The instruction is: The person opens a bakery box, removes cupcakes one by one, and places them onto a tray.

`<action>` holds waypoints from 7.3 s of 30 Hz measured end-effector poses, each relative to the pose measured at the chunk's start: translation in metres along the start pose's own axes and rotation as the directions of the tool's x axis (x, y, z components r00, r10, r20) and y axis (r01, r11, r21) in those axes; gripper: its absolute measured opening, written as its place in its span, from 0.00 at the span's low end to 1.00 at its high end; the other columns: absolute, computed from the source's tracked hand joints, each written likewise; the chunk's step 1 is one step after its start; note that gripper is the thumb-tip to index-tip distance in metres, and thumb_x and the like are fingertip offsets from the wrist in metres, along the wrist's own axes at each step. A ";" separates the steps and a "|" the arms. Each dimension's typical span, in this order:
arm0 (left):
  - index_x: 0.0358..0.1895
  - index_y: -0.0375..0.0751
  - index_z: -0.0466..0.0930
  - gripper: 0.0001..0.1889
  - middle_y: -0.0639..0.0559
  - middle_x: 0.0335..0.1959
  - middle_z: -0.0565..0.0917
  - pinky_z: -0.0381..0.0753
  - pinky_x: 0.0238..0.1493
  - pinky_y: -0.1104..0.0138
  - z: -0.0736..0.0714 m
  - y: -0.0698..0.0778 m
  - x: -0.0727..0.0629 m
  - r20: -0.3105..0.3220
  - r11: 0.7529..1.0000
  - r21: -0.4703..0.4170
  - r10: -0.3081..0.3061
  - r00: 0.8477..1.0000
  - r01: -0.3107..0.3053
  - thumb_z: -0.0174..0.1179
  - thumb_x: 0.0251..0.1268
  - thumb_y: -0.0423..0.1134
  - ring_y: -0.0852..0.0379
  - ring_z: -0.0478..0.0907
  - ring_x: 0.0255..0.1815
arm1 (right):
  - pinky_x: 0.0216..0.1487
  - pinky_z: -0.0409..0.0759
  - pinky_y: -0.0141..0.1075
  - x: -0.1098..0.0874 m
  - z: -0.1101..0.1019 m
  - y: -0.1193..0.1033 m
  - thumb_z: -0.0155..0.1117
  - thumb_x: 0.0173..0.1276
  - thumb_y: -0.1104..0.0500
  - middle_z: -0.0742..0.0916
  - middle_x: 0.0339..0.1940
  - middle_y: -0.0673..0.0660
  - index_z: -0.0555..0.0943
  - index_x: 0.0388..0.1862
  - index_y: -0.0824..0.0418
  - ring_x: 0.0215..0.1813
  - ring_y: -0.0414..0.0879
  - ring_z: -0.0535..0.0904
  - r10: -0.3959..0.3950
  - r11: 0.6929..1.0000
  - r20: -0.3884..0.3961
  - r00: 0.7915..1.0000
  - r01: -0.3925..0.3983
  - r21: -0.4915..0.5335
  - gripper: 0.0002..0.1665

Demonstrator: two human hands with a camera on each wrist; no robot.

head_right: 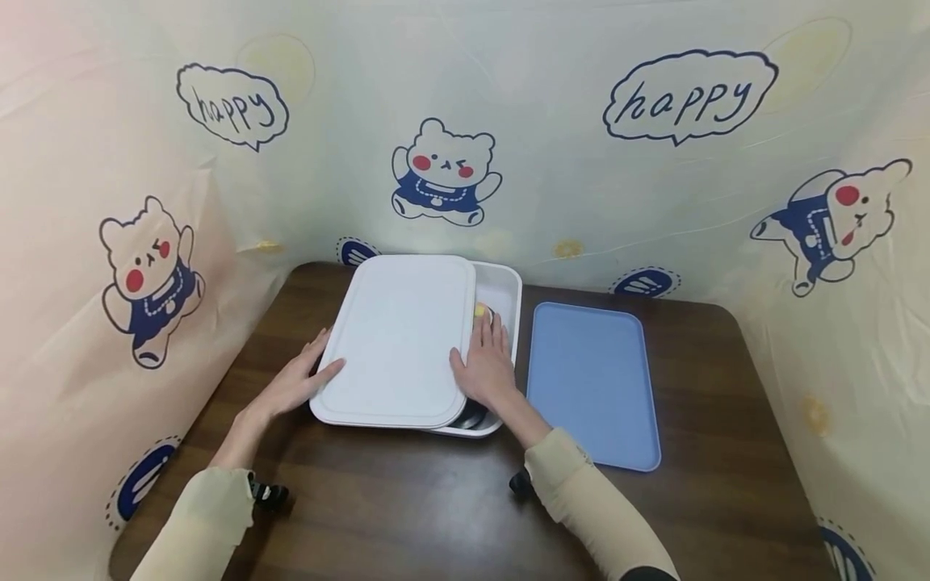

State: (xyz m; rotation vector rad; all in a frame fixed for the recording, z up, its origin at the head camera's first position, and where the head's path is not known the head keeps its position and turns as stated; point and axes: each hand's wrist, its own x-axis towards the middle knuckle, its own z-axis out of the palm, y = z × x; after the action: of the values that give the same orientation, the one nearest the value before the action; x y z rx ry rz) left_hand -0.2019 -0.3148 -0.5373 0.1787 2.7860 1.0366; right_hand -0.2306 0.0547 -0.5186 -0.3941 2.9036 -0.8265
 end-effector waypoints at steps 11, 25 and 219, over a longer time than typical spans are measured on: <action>0.93 0.44 0.39 0.50 0.35 0.93 0.44 0.40 0.92 0.34 -0.014 -0.011 -0.010 -0.032 0.999 0.024 -0.022 0.999 0.022 0.54 0.84 0.63 0.31 0.40 0.94 | 0.95 0.32 0.59 0.008 0.005 -0.007 0.49 0.84 0.39 0.54 0.94 0.66 0.50 0.91 0.68 0.96 0.64 0.34 -0.106 0.994 0.066 0.992 0.107 -0.019 0.51; 0.92 0.39 0.42 0.44 0.33 0.93 0.46 0.40 0.91 0.32 -0.033 -0.030 -0.021 -0.088 1.000 0.017 0.009 0.996 -0.008 0.49 0.89 0.57 0.31 0.39 0.94 | 0.96 0.35 0.56 0.020 0.016 -0.038 0.48 0.81 0.41 0.54 0.94 0.68 0.47 0.91 0.70 0.96 0.62 0.36 -0.154 0.988 0.038 0.987 0.155 -0.011 0.53; 0.93 0.43 0.38 0.69 0.47 0.95 0.41 0.47 0.95 0.44 0.075 0.073 -0.019 -0.029 0.931 0.349 0.127 0.991 -0.109 0.59 0.63 0.83 0.44 0.42 0.96 | 0.54 0.88 0.50 0.089 -0.025 0.052 0.81 0.68 0.42 0.92 0.53 0.58 0.85 0.64 0.60 0.51 0.53 0.88 -0.052 0.996 0.075 0.996 0.057 -0.069 0.34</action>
State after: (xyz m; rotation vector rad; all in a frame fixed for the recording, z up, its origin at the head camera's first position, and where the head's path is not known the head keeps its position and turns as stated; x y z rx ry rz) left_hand -0.1644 -0.2154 -0.5438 0.3726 3.0164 0.5656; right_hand -0.3320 0.0854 -0.5264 -0.5012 2.8720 -0.7017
